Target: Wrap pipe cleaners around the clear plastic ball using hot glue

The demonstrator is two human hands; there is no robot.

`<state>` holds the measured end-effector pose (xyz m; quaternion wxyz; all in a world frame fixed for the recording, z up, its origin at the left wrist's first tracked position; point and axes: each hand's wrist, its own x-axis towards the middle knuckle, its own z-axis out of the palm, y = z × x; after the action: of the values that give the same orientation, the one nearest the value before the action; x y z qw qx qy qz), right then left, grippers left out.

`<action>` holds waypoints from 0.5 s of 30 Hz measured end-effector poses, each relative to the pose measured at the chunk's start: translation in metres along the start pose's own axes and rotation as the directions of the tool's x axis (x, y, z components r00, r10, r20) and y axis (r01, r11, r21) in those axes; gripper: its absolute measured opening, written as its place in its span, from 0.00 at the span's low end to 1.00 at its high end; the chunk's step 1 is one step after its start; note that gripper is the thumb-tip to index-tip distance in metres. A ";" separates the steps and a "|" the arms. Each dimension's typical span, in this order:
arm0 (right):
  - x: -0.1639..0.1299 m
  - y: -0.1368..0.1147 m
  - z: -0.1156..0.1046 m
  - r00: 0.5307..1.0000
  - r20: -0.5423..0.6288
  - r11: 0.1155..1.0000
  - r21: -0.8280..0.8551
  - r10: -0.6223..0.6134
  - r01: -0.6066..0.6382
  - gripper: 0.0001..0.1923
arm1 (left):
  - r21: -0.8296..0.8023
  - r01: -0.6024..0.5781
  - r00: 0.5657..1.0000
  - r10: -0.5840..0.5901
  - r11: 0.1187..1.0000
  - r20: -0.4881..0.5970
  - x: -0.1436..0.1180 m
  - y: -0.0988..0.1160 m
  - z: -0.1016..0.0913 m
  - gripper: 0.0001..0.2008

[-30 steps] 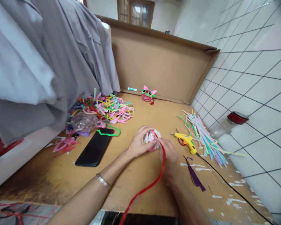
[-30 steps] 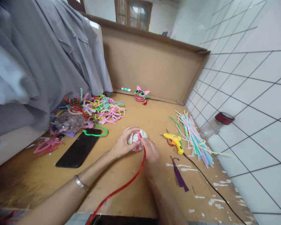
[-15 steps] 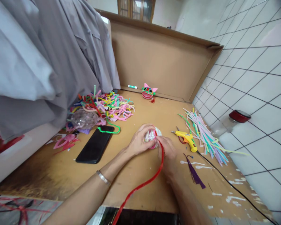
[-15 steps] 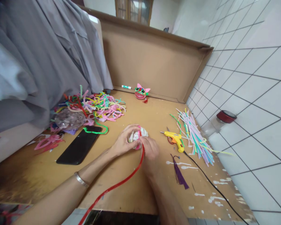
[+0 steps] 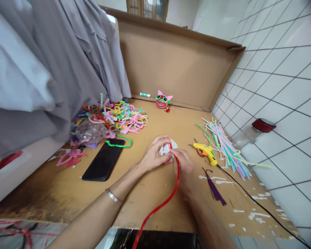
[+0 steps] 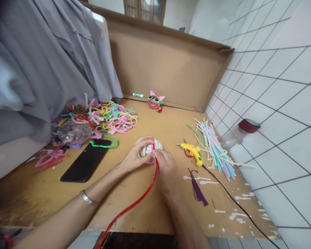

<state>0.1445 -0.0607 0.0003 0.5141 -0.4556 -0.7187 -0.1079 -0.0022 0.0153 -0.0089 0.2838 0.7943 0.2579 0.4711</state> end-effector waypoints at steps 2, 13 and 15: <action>0.001 -0.001 0.000 1.000 -0.005 1.000 -0.006 -0.005 0.005 0.11 | -0.006 0.003 1.000 -0.003 1.000 -0.001 0.000 0.000 0.000 0.18; 0.000 0.000 0.002 0.999 -0.020 0.999 0.017 0.048 -0.047 0.11 | 0.025 0.000 1.000 0.000 1.000 0.002 0.001 0.001 -0.002 0.22; 0.001 -0.001 0.002 0.999 -0.027 0.999 0.027 0.046 -0.045 0.11 | 0.021 0.007 1.000 -0.007 1.000 0.008 0.001 0.001 -0.002 0.23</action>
<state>0.1427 -0.0595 0.0001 0.5323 -0.4633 -0.7024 -0.0930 -0.0033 0.0156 -0.0071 0.2781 0.7984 0.2643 0.4640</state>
